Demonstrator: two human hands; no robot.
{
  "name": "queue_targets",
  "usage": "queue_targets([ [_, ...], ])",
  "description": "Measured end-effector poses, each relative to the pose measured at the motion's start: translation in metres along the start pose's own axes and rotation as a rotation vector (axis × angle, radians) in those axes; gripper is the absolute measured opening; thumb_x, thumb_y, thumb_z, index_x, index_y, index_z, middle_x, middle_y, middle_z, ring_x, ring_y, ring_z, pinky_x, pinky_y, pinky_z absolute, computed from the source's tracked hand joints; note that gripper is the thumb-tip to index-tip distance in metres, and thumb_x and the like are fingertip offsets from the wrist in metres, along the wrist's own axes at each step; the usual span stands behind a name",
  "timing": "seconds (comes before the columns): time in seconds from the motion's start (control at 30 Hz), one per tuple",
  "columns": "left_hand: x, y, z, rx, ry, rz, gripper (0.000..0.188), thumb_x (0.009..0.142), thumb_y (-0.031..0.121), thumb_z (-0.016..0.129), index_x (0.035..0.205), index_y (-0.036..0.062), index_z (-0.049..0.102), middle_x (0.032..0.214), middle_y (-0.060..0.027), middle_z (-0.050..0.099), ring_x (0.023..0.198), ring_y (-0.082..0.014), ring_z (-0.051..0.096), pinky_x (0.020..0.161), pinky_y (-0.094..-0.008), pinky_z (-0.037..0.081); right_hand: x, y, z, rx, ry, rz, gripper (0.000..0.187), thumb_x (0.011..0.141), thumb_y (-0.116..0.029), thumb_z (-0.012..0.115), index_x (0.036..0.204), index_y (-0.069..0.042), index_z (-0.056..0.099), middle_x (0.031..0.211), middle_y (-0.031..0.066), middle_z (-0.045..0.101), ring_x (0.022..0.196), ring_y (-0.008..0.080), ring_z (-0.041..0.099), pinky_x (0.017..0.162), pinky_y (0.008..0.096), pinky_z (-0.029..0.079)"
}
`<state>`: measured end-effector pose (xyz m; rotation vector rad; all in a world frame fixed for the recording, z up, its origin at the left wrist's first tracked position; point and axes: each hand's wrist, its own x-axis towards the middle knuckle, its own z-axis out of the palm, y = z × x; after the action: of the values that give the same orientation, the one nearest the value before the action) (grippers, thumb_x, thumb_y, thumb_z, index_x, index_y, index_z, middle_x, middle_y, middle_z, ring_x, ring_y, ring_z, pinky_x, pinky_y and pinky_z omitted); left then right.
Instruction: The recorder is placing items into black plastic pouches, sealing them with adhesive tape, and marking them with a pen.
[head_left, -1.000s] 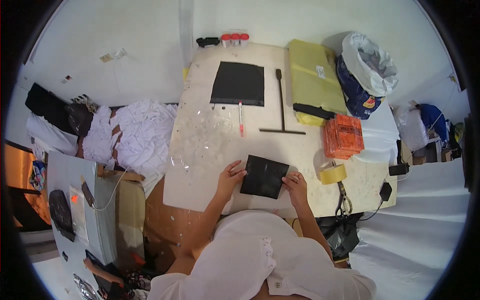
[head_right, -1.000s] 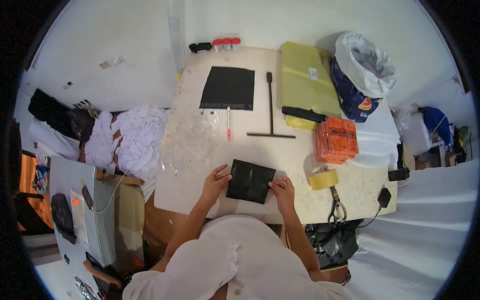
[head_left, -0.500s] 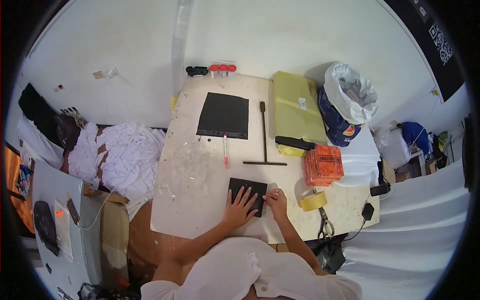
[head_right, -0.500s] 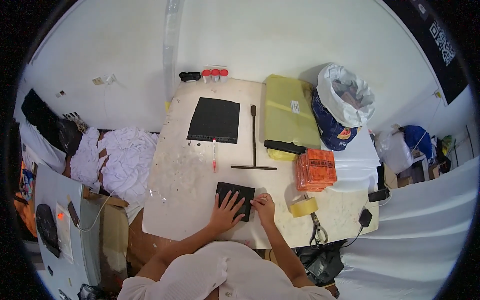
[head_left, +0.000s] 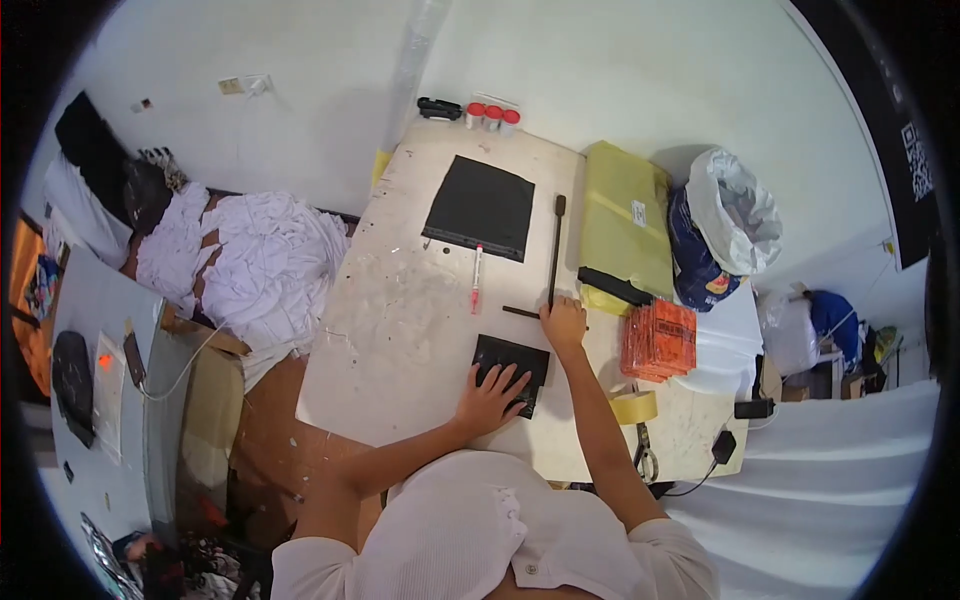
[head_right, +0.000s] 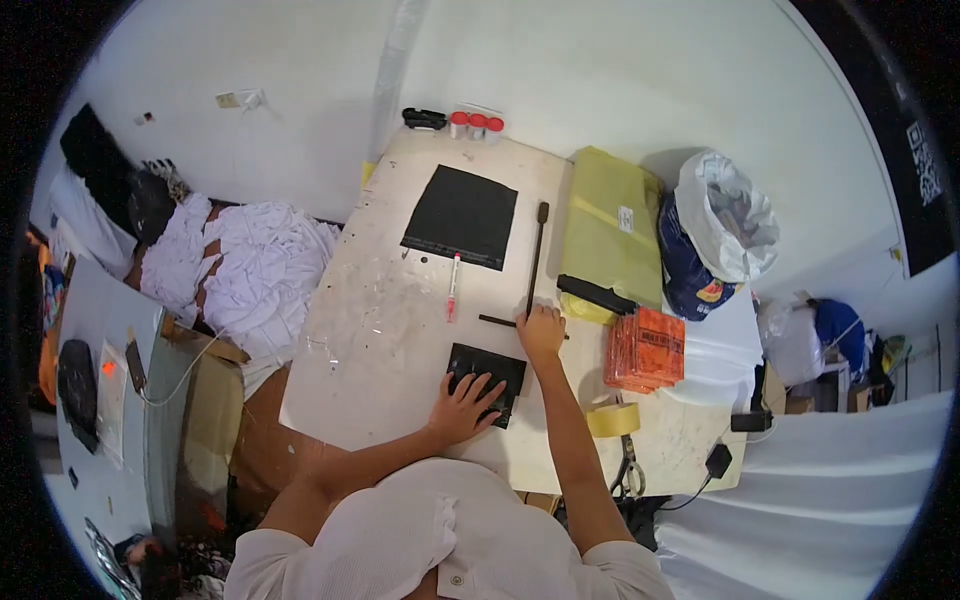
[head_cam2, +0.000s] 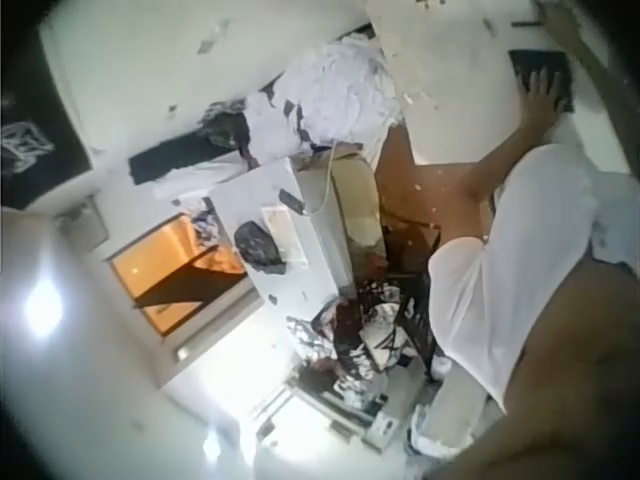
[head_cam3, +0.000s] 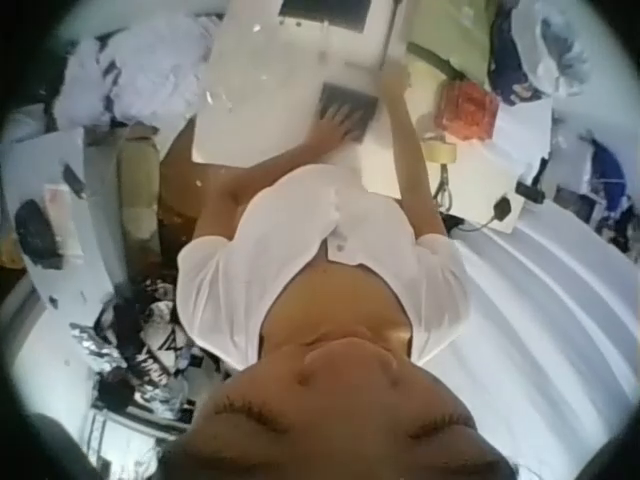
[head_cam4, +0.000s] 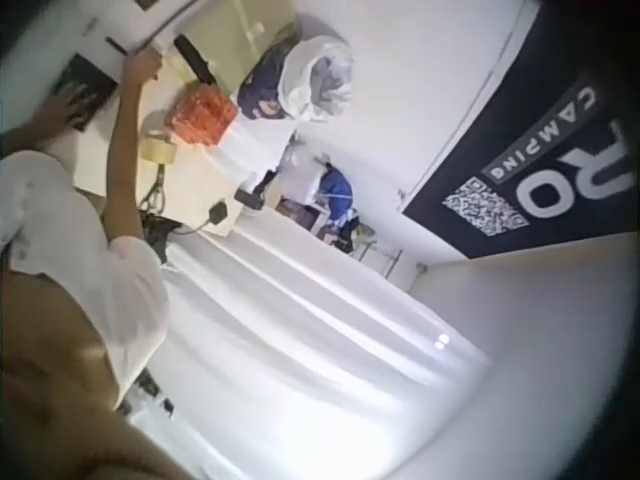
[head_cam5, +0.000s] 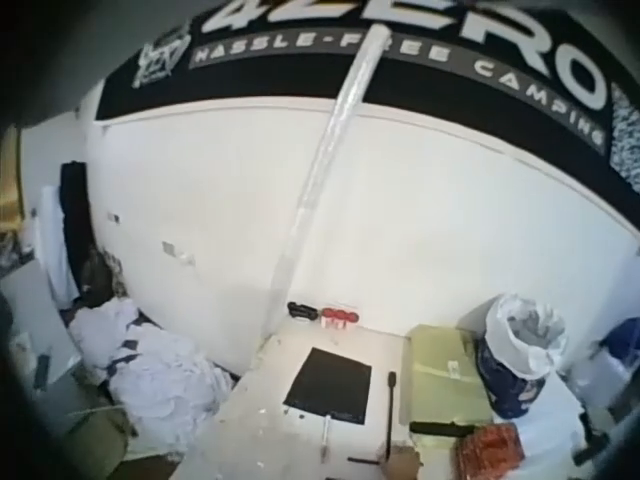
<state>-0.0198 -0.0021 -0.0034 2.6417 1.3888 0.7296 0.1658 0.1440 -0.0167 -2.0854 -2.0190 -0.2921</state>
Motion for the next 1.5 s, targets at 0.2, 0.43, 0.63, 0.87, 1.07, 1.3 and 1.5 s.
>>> queue_targets([
  [0.2,-0.004,-0.002,0.002,-0.008,0.066,0.001,0.049,0.082,0.046,0.051,0.125,0.0219,0.049,0.114,-0.0066,0.047,0.103,-0.0217,0.042,0.09,-0.0502,0.029,-0.013,-0.02,-0.033,0.285,-0.026,-0.033,0.028,0.077,-0.025,0.053,0.065,0.0,0.055,0.068,0.0184,0.058,0.069,0.0362,0.055,0.065,0.0475,0.045],
  [0.43,0.005,-0.002,0.011,-0.042,0.107,0.02,0.047,0.081,0.047,0.051,0.122,0.0225,0.051,0.112,-0.0064,0.047,0.104,-0.0222,0.041,0.09,-0.0503,0.029,-0.042,-0.03,-0.039,0.255,-0.092,-0.104,0.028,0.076,-0.024,0.054,0.064,0.001,0.056,0.066,0.019,0.058,0.067,0.0376,0.056,0.062,0.0464,0.045],
  [0.63,-0.005,-0.002,0.018,-0.068,0.18,-0.001,0.044,0.078,0.049,0.054,0.114,0.0236,0.056,0.11,-0.0048,0.047,0.103,-0.0218,0.042,0.089,-0.0515,0.029,-0.055,-0.037,-0.043,0.29,-0.132,-0.129,0.03,0.077,-0.028,0.056,0.064,-0.001,0.057,0.063,0.0165,0.058,0.065,0.0369,0.055,0.062,0.0466,0.044],
  [0.87,-0.005,-0.005,0.011,-0.175,0.149,-0.019,0.039,0.082,0.042,0.052,0.115,0.0209,0.054,0.108,-0.0053,0.048,0.101,-0.0222,0.043,0.09,-0.0479,0.03,-0.059,-0.037,-0.05,0.255,-0.203,-0.183,0.033,0.081,-0.033,0.057,0.068,-0.002,0.055,0.064,0.0138,0.057,0.068,0.0352,0.052,0.063,0.0455,0.041],
  [1.07,-0.018,-0.038,-0.022,-0.688,0.412,-0.351,0.034,0.086,0.015,0.048,0.119,0.0059,0.049,0.112,-0.0154,0.049,0.102,-0.0332,0.044,0.092,-0.0402,0.033,-0.068,0.0,-0.073,0.493,-0.113,-0.07,0.023,0.083,-0.023,0.058,0.077,0.0,0.057,0.076,0.0146,0.06,0.072,0.0311,0.055,0.067,0.0383,0.043],
  [1.3,-0.083,-0.062,-0.054,-0.706,0.564,-0.576,0.028,0.087,0.009,0.042,0.112,-0.0017,0.05,0.11,-0.0171,0.05,0.096,-0.0295,0.049,0.085,-0.0358,0.039,-0.123,0.064,-0.142,0.62,0.177,0.219,0.015,0.086,-0.014,0.055,0.087,0.001,0.055,0.079,0.009,0.057,0.074,0.0163,0.055,0.069,0.0267,0.044],
  [1.5,-0.051,-0.006,-0.037,-0.85,0.276,-0.257,0.018,0.087,0.009,0.044,0.098,0.002,0.057,0.089,-0.0155,0.057,0.082,-0.0323,0.053,0.076,-0.0366,0.043,-0.187,0.113,-0.187,0.853,0.535,0.606,0.012,0.088,-0.011,0.053,0.085,0.0,0.056,0.078,0.0014,0.055,0.071,0.0077,0.049,0.067,0.0213,0.04],
])
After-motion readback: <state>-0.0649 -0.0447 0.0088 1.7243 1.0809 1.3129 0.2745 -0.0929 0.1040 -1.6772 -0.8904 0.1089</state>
